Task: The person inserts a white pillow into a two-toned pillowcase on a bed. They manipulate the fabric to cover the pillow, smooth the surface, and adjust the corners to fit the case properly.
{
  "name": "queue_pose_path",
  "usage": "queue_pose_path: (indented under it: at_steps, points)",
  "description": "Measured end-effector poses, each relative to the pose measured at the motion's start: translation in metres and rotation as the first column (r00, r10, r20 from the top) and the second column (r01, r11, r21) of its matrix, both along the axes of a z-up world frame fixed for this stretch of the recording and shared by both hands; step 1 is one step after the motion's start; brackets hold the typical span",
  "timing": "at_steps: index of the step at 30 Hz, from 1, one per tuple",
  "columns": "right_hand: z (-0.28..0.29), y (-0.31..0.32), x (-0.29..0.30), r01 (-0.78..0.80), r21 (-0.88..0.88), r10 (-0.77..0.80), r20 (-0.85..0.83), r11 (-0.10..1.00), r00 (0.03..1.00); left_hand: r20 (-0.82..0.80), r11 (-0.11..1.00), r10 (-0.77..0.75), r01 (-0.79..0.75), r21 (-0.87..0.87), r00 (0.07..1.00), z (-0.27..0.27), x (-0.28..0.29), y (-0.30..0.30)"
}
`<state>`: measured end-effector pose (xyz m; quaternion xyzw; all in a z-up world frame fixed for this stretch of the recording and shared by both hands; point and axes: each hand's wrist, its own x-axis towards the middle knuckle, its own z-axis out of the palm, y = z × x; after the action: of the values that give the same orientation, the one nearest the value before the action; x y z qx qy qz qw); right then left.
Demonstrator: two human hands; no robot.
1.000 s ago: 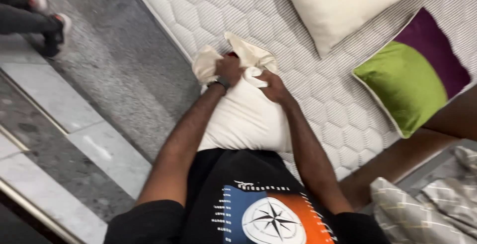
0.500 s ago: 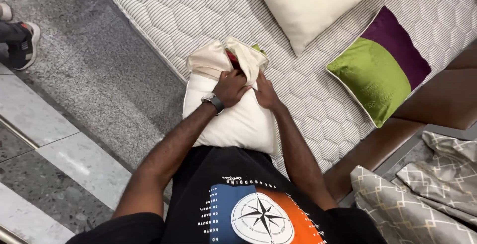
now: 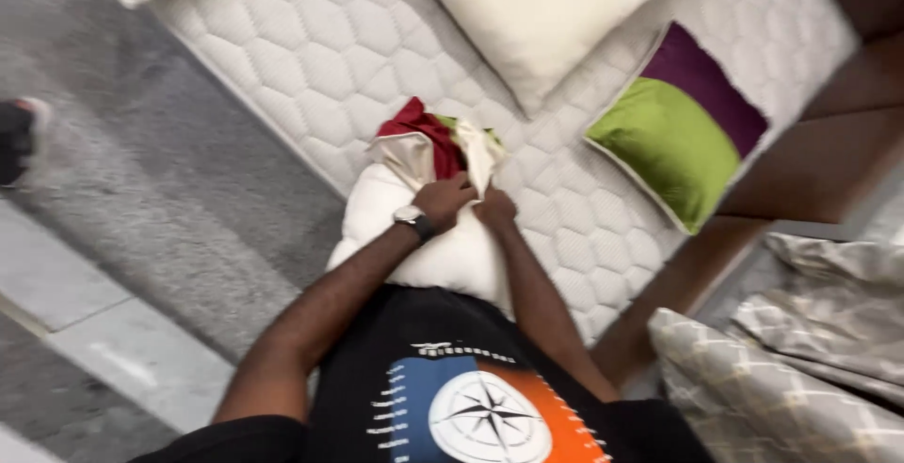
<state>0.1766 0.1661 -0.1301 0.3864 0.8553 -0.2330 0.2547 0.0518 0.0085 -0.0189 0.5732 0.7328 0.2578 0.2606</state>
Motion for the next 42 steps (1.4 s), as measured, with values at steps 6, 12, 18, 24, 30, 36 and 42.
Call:
queue_pose_path:
  at_steps: [6,12,18,24,30,36,42]
  points:
    - [-0.217,0.063,0.080,-0.601,0.298,0.614,0.057,0.742,0.787,-0.032,0.981,0.176,-0.178,-0.079,0.984,-0.004,0.010,-0.013]
    - [-0.055,-0.002,0.017,-0.279,-0.109,0.234,-0.310,0.954,0.922,-0.025,0.938,-0.052,0.041,-0.344,0.998,0.048,0.011,-0.022]
    - [-0.055,0.041,0.058,0.087,-0.596,-0.337,-0.322,0.798,0.885,-0.054,0.886,-0.247,0.203,-0.416,0.968,0.043,0.017,-0.024]
    - [-0.010,0.026,0.058,0.022,-0.825,-0.571,-0.372,0.565,0.732,-0.147,0.904,-0.251,0.177,-0.389,0.957,0.031,0.026,-0.019]
    - [0.023,0.016,0.051,0.120,-0.901,-0.687,-0.227,0.418,0.691,-0.193,0.936,-0.130,0.056,-0.348,0.973,0.051,0.042,-0.020]
    - [-0.011,0.026,0.061,0.127,-0.864,-0.643,-0.256,0.487,0.722,-0.267,0.988,-0.043,0.002,-0.152,0.963,0.020,0.051,-0.025]
    - [-0.046,0.036,0.066,0.104,-0.762,-0.520,-0.329,0.640,0.789,-0.221,0.973,-0.053,0.000,-0.232,0.974,0.024,0.049,-0.017]
